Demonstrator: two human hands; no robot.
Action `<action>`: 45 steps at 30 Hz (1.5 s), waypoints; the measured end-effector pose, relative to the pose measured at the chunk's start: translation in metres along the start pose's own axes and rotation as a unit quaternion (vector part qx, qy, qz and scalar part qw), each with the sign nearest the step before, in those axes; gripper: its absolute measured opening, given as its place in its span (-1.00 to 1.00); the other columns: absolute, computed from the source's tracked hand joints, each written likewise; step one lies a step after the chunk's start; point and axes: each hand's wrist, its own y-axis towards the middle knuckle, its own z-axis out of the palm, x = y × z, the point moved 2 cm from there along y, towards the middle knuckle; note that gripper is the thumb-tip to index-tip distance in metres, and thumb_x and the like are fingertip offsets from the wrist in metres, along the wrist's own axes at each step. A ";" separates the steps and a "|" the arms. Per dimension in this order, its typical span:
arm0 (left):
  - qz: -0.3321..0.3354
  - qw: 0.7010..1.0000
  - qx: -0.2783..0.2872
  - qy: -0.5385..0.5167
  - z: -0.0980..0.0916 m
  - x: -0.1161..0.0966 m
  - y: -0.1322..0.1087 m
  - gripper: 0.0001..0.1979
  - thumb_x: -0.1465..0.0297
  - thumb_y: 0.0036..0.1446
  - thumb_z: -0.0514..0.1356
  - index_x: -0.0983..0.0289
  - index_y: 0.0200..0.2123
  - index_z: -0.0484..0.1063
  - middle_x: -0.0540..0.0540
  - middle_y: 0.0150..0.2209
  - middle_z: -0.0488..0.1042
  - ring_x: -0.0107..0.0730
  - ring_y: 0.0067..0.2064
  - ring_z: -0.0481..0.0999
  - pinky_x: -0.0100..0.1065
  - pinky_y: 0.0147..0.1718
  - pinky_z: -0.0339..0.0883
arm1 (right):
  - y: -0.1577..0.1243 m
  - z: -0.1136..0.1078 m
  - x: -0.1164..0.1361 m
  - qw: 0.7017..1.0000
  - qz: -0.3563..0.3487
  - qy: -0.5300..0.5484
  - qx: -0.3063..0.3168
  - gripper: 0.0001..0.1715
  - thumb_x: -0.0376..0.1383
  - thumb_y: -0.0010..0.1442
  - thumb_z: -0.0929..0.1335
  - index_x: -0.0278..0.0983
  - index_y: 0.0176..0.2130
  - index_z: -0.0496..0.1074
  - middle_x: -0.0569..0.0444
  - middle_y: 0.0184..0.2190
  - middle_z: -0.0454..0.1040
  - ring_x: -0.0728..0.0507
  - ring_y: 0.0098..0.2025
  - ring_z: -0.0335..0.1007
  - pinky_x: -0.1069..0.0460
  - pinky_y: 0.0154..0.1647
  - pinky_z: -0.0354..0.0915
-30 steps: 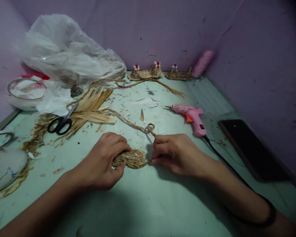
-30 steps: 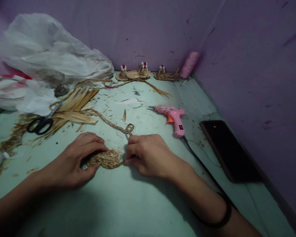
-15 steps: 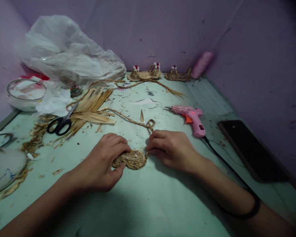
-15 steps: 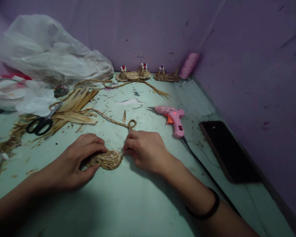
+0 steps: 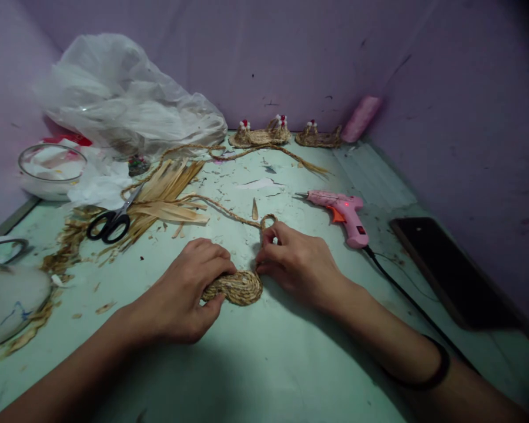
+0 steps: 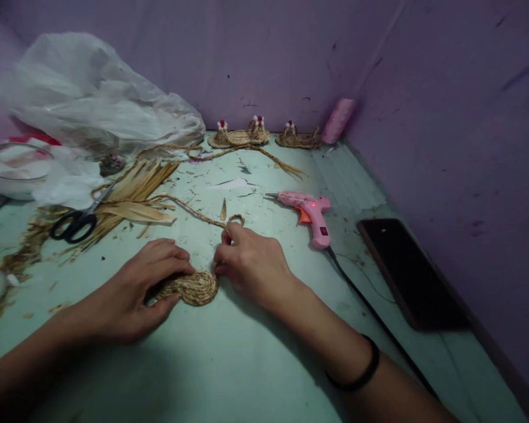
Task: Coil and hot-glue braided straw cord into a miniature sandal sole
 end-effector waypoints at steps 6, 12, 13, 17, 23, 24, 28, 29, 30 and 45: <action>0.019 1.000 -0.007 0.005 -0.002 0.000 0.001 -0.69 0.57 -0.07 0.11 0.32 -0.19 0.38 0.17 -0.21 0.39 -0.19 -0.12 0.34 -0.06 0.01 0.15 | -0.001 0.000 0.002 1.000 0.009 -0.008 0.021 -0.91 -0.30 0.09 0.39 -0.21 -0.42 0.55 0.12 -0.45 0.47 0.00 -0.46 0.30 0.06 -0.57 -0.17; 0.046 0.999 0.007 0.012 -0.003 -0.004 0.003 -0.69 0.58 -0.05 0.09 0.29 -0.19 0.37 0.13 -0.22 0.39 -0.24 -0.15 0.35 -0.01 0.08 0.05 | -0.004 -0.001 0.010 0.998 -0.046 -0.040 0.030 -0.72 -0.48 0.03 0.30 -0.19 -0.38 0.55 0.12 -0.47 0.47 -0.02 -0.46 0.30 0.04 -0.57 -0.17; 0.047 0.999 0.008 0.016 -0.003 -0.004 0.003 -0.69 0.58 -0.05 0.09 0.28 -0.19 0.38 0.13 -0.22 0.39 -0.24 -0.15 0.36 0.00 0.09 0.05 | -0.005 -0.001 0.011 0.997 -0.050 -0.048 0.034 -0.72 -0.49 0.02 0.29 -0.21 -0.38 0.55 0.10 -0.47 0.47 -0.03 -0.46 0.30 0.03 -0.56 -0.16; 0.047 0.999 0.005 0.028 -0.003 -0.005 0.004 -0.67 0.58 -0.06 0.09 0.27 -0.18 0.39 0.14 -0.21 0.40 -0.23 -0.15 0.37 0.01 0.08 0.08 | -0.008 -0.003 0.012 0.995 -0.060 -0.033 0.075 -0.71 -0.50 -0.04 0.30 -0.25 -0.33 0.53 0.07 -0.44 0.46 -0.05 -0.44 0.32 0.04 -0.55 -0.08; 0.047 0.999 0.013 0.022 -0.004 -0.006 0.004 -0.67 0.59 -0.06 0.09 0.28 -0.18 0.40 0.14 -0.22 0.40 -0.23 -0.16 0.36 0.00 0.06 0.10 | -0.008 0.003 0.002 0.997 -0.009 0.064 0.049 -0.85 -0.39 0.13 0.34 -0.24 -0.33 0.54 0.10 -0.40 0.50 -0.04 -0.37 0.39 0.08 -0.47 0.06; 0.048 0.999 0.016 0.020 -0.004 -0.006 0.004 -0.67 0.59 -0.06 0.09 0.28 -0.17 0.40 0.14 -0.22 0.39 -0.22 -0.16 0.35 0.00 0.05 0.10 | -0.008 0.005 0.001 0.996 0.008 0.080 0.047 -0.88 -0.38 0.12 0.36 -0.24 -0.34 0.54 0.10 -0.39 0.51 -0.03 -0.37 0.40 0.08 -0.45 0.08; 0.047 0.999 0.021 0.013 -0.005 -0.006 0.005 -0.70 0.58 -0.03 0.08 0.29 -0.18 0.40 0.15 -0.21 0.39 -0.20 -0.14 0.34 -0.04 0.00 0.16 | -0.006 0.008 -0.001 0.992 0.054 0.101 0.049 -0.95 -0.34 0.10 0.40 -0.24 -0.38 0.53 0.12 -0.39 0.52 -0.04 -0.37 0.42 0.08 -0.42 0.10; 0.048 0.999 0.020 0.011 -0.006 -0.006 0.005 -0.70 0.57 -0.03 0.08 0.29 -0.18 0.40 0.16 -0.21 0.39 -0.20 -0.14 0.34 -0.06 -0.02 0.18 | -0.006 0.008 -0.001 0.992 0.058 0.100 0.050 -0.95 -0.33 0.10 0.41 -0.24 -0.38 0.53 0.12 -0.39 0.52 -0.04 -0.36 0.42 0.08 -0.43 0.10; 0.047 0.999 0.018 0.010 -0.006 -0.007 0.005 -0.70 0.57 -0.03 0.07 0.29 -0.18 0.40 0.16 -0.21 0.39 -0.20 -0.14 0.34 -0.07 -0.03 0.19 | -0.005 0.008 -0.001 0.992 0.061 0.098 0.051 -0.95 -0.32 0.10 0.41 -0.23 -0.38 0.53 0.12 -0.39 0.53 -0.05 -0.36 0.42 0.08 -0.43 0.09; 0.039 0.999 0.033 0.015 -0.005 -0.007 0.008 -0.67 0.59 -0.09 0.09 0.28 -0.20 0.40 0.12 -0.23 0.38 -0.23 -0.17 0.33 -0.06 0.02 0.11 | -0.009 0.009 -0.002 0.987 0.045 0.143 0.050 -0.89 -0.40 0.12 0.37 -0.25 -0.33 0.52 0.10 -0.37 0.52 -0.04 -0.34 0.42 0.08 -0.36 0.18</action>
